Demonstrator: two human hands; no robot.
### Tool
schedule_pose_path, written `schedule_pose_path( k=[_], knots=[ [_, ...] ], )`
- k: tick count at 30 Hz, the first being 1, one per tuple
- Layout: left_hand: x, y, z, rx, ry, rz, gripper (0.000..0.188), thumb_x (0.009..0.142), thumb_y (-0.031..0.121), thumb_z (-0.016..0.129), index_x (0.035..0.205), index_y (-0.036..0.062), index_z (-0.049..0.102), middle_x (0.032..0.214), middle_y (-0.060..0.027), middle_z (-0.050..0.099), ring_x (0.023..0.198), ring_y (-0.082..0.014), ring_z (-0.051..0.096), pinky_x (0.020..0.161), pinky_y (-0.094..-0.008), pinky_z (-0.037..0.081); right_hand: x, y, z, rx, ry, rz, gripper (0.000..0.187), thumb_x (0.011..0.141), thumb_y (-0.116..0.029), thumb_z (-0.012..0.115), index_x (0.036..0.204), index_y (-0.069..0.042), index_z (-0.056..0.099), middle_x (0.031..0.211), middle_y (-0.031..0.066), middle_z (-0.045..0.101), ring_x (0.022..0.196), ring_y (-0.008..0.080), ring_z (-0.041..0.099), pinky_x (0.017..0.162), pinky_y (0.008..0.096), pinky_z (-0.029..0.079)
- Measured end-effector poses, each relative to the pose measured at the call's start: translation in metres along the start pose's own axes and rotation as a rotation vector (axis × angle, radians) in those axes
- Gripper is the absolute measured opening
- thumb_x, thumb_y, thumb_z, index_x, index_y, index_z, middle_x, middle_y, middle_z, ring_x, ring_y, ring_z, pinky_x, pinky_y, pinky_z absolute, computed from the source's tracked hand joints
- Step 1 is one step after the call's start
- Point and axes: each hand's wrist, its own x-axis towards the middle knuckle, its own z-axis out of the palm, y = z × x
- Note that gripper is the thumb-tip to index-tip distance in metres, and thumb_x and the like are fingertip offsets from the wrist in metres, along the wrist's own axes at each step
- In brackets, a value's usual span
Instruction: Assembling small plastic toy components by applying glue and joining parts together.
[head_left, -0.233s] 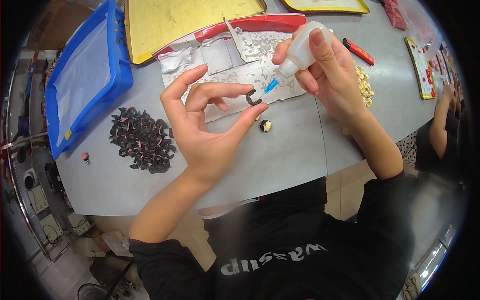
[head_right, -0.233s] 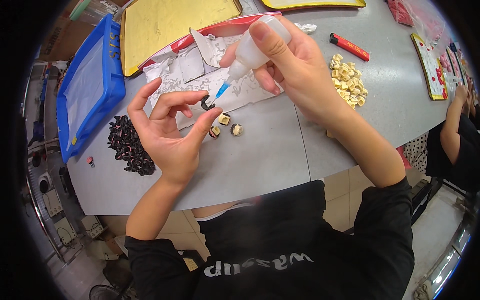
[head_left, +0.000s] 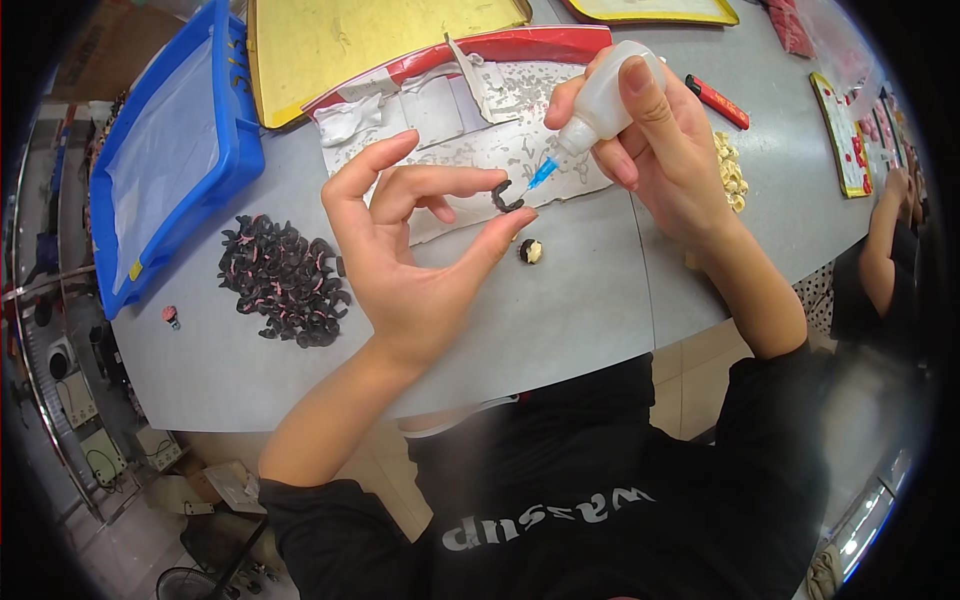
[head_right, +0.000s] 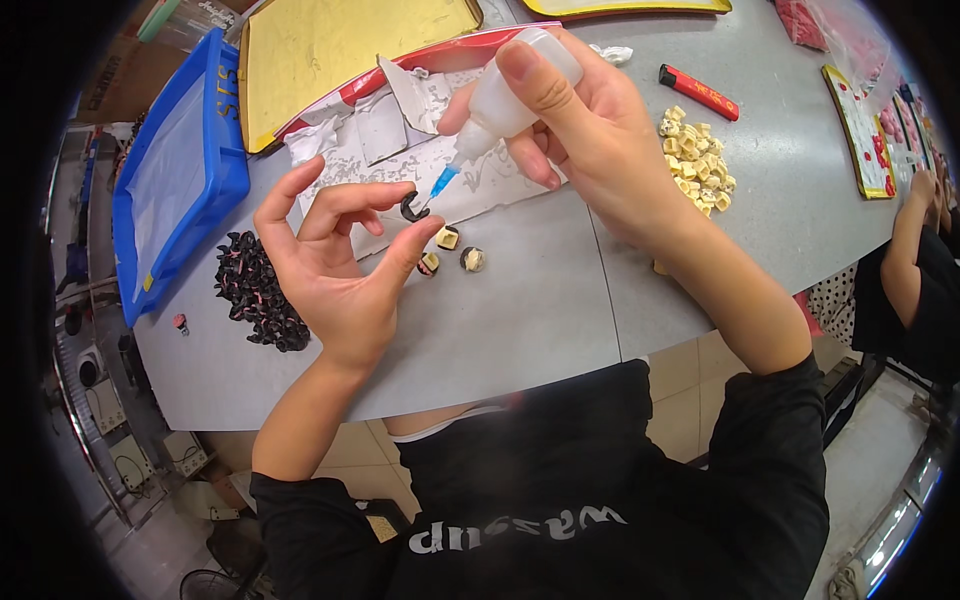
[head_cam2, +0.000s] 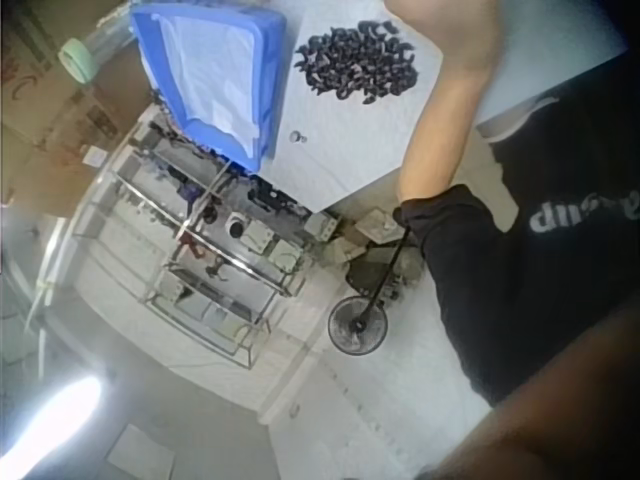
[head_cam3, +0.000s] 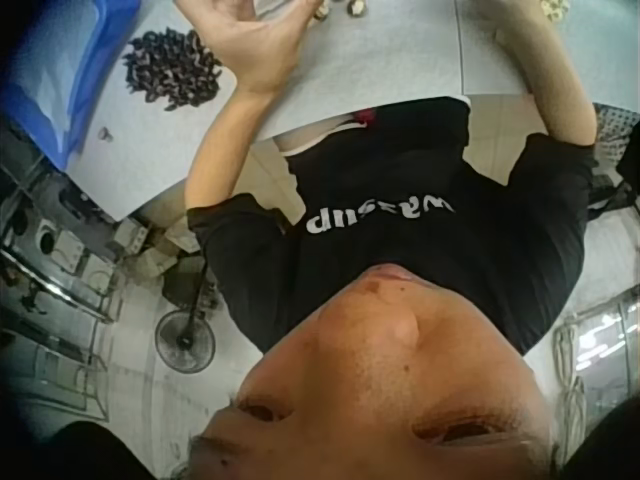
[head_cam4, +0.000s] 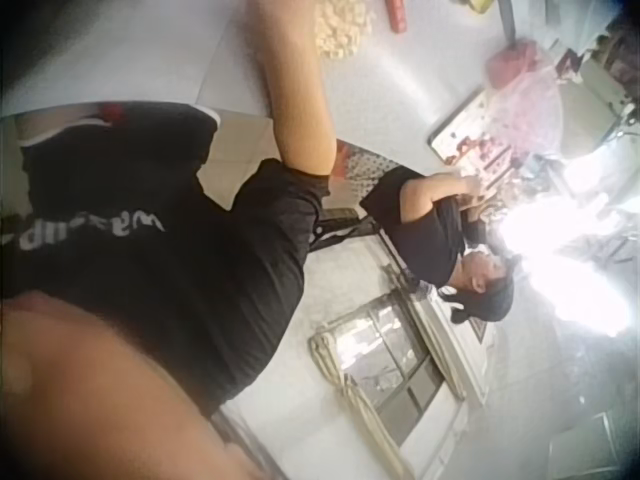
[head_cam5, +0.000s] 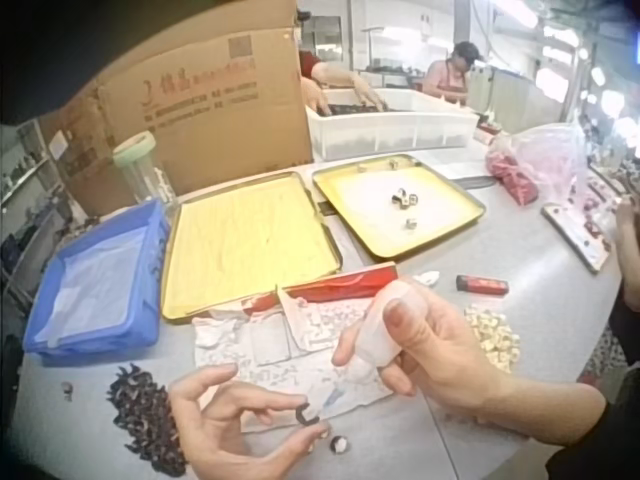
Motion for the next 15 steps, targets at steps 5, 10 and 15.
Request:
schedule_pose_path(
  k=[5, 10, 15],
  knots=[
    [-0.0003, -0.0007, 0.0000, -0.003, 0.006, -0.001, 0.069, 0.064, 0.002, 0.078, 0.116, 0.0028, 0.033, 0.083, -0.0075, 0.065, 0.079, -0.0122, 0.060, 0.064, -0.0218, 0.039, 0.0006, 0.0004, -0.0008, 0.002, 0.005, -0.011, 0.043, 0.095, -0.046, 0.032, 0.094, -0.006, 0.047, 0.090, 0.0090, 0.060, 0.047, 0.0005, 0.034, 0.044, 0.0131, 0.028],
    [-0.0006, -0.0008, 0.0002, -0.006, 0.010, 0.003, 0.069, 0.064, 0.002, 0.078, 0.116, 0.0027, 0.033, 0.083, -0.0074, 0.065, 0.079, -0.0122, 0.060, 0.064, -0.0215, 0.039, 0.0008, -0.0003, -0.0008, -0.004, 0.010, -0.021, 0.043, 0.095, -0.046, 0.033, 0.094, -0.006, 0.048, 0.090, 0.0096, 0.060, 0.047, 0.0006, 0.033, 0.043, 0.0134, 0.028],
    [-0.0004, -0.0010, 0.0002, -0.004, 0.015, 0.002, 0.069, 0.064, 0.001, 0.078, 0.116, 0.0028, 0.033, 0.082, -0.0074, 0.065, 0.078, -0.0120, 0.059, 0.063, -0.0218, 0.038, 0.0004, -0.0015, -0.0012, -0.012, 0.024, -0.015, 0.043, 0.095, -0.045, 0.033, 0.095, -0.005, 0.047, 0.090, 0.0094, 0.060, 0.047, 0.0006, 0.033, 0.043, 0.0135, 0.028]
  ],
)
